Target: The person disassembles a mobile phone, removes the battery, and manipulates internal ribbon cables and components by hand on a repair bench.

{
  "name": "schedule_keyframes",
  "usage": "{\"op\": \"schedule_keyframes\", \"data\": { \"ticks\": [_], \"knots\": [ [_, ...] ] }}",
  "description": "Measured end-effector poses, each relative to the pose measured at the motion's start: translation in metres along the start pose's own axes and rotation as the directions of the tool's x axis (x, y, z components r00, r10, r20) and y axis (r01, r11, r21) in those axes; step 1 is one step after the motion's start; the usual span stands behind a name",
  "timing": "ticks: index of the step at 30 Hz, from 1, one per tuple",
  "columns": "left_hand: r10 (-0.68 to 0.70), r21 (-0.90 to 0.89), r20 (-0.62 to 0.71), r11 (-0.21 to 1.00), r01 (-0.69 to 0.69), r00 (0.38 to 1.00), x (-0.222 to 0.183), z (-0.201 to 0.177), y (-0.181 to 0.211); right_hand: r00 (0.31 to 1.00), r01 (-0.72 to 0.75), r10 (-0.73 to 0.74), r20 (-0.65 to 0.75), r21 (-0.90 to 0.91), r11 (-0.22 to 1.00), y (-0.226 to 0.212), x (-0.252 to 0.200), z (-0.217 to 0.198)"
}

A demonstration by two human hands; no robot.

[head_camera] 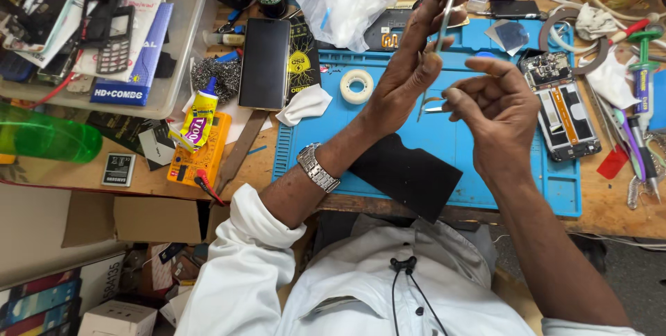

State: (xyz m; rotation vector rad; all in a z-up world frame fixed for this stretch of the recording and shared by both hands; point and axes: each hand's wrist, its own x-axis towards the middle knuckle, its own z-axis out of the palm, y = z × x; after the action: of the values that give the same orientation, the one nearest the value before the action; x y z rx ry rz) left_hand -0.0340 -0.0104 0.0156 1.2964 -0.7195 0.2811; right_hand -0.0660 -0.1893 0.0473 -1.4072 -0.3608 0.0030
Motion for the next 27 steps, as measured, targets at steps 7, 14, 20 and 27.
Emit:
{"op": "schedule_keyframes", "data": {
  "ticks": [7,14,20,27],
  "knots": [
    [0.022,-0.001,0.061,1.0,-0.022,0.998,-0.007,0.008,0.052,0.996,-0.093,0.08,0.047,0.482,0.871,-0.002,-0.034,-0.02],
    [-0.173,-0.13,-0.18,0.98,0.151,0.968,-0.097,0.005,0.09,0.985,-0.166,0.166,0.058,-0.004,0.986,0.007,-0.077,-0.017],
    [-0.375,-0.084,-0.341,0.925,0.37,0.862,-0.135,-0.002,0.087,0.949,-0.259,0.282,0.139,-0.163,0.952,0.018,-0.078,-0.011],
    [-0.524,0.424,-0.369,0.64,0.64,0.768,-0.129,-0.033,0.1,0.958,-0.24,0.279,0.064,-0.349,0.906,0.018,-0.08,-0.006]
  ]
}}
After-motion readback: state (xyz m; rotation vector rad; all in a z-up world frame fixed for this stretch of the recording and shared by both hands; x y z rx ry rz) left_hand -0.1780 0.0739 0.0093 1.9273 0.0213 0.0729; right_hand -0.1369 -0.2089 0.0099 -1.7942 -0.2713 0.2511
